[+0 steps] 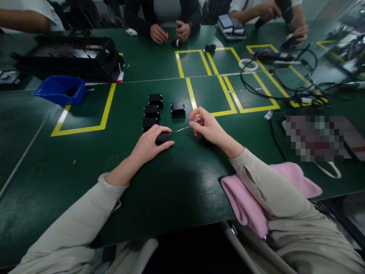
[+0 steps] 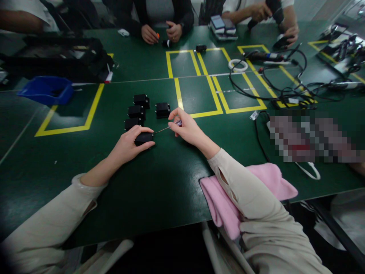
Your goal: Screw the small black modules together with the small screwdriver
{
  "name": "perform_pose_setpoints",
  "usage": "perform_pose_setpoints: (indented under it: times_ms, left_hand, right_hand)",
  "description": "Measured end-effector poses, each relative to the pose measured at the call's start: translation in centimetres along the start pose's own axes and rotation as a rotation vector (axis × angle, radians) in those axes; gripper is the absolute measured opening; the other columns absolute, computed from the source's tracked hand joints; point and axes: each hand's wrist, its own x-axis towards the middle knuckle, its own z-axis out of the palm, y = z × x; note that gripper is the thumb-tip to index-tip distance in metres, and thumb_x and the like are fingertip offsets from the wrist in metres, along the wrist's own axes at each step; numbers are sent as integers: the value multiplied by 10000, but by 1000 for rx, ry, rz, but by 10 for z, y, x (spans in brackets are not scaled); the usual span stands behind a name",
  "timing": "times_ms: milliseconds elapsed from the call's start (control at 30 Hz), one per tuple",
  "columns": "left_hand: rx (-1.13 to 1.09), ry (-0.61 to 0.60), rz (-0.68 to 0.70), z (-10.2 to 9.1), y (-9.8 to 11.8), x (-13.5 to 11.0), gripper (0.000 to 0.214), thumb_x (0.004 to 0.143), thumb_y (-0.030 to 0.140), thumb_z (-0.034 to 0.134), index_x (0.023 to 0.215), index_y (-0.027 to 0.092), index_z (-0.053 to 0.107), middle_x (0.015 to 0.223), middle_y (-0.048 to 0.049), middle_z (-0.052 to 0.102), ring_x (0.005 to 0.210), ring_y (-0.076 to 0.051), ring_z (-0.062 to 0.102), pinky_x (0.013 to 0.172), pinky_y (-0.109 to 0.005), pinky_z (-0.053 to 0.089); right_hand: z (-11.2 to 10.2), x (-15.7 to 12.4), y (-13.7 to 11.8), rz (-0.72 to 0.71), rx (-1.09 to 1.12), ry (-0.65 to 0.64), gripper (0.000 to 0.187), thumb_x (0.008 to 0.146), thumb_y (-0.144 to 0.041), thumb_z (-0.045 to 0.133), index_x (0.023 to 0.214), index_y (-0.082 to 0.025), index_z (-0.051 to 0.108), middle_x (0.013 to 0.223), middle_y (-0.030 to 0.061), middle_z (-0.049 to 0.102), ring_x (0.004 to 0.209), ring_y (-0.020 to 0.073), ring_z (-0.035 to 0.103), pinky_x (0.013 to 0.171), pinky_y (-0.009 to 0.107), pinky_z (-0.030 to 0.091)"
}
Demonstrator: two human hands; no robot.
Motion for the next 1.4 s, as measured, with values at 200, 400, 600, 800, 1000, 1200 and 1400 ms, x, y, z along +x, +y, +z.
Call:
perform_pose_setpoints:
  times_ms: [200, 400, 600, 800, 1000, 1200, 1400]
  left_hand:
    - [3, 7, 1, 0, 0, 0, 368, 975, 466, 676, 1247, 220, 644, 1213, -86, 676, 1111, -290, 656, 976, -428, 528]
    - [2, 2, -6, -1, 1, 0, 370, 973, 461, 678, 1247, 214, 646, 1214, -90, 676, 1110, -294, 657, 977, -432, 530]
    - [0, 6, 2, -1, 1, 0, 375, 973, 469, 678, 1245, 213, 648, 1208, -86, 675, 1103, -294, 656, 977, -433, 528]
    - [3, 0, -3, -1, 0, -1, 365, 979, 464, 672, 1251, 222, 642, 1208, -84, 671, 1103, -291, 652, 959, -425, 525]
    - [-2, -15, -42, -2, 4, 0, 364, 966, 474, 676, 1246, 244, 641, 1217, -81, 673, 1113, -302, 650, 976, -447, 524]
    - [-3, -17, -28, -1, 3, 0, 374, 970, 479, 669, 1249, 230, 642, 1233, -87, 677, 1123, -298, 648, 992, -444, 518]
    - [-10, -5, -23, 0, 2, -1, 377, 974, 486, 666, 1247, 226, 644, 1218, -89, 678, 1115, -296, 652, 980, -437, 521]
  right_hand:
    - [0, 0, 2, 20, 25, -41, 117, 1046, -289, 560, 983, -233, 478, 548, -116, 494, 479, 94, 532, 527, 233, 418]
    - [-1, -1, 1, 4, -11, -2, 173, 948, -187, 650, 1026, -227, 500, 644, -107, 525, 508, 87, 575, 532, 234, 420]
    - [1, -1, 0, 43, 31, -25, 127, 1035, -304, 567, 969, -233, 485, 514, -125, 459, 452, 97, 517, 516, 238, 436]
    - [0, -1, -4, 24, -22, 16, 174, 933, -142, 655, 1008, -225, 521, 636, -100, 534, 508, 94, 583, 542, 248, 430]
    - [1, -2, -3, 53, 18, -26, 129, 1041, -310, 571, 976, -242, 483, 536, -113, 481, 478, 105, 535, 535, 251, 439]
    - [0, -1, -2, 29, -21, 11, 157, 961, -208, 645, 1020, -234, 502, 650, -95, 545, 515, 95, 586, 544, 251, 437]
    - [2, -1, 2, 44, 33, -8, 160, 1030, -346, 592, 988, -240, 480, 524, -128, 443, 450, 101, 513, 512, 244, 424]
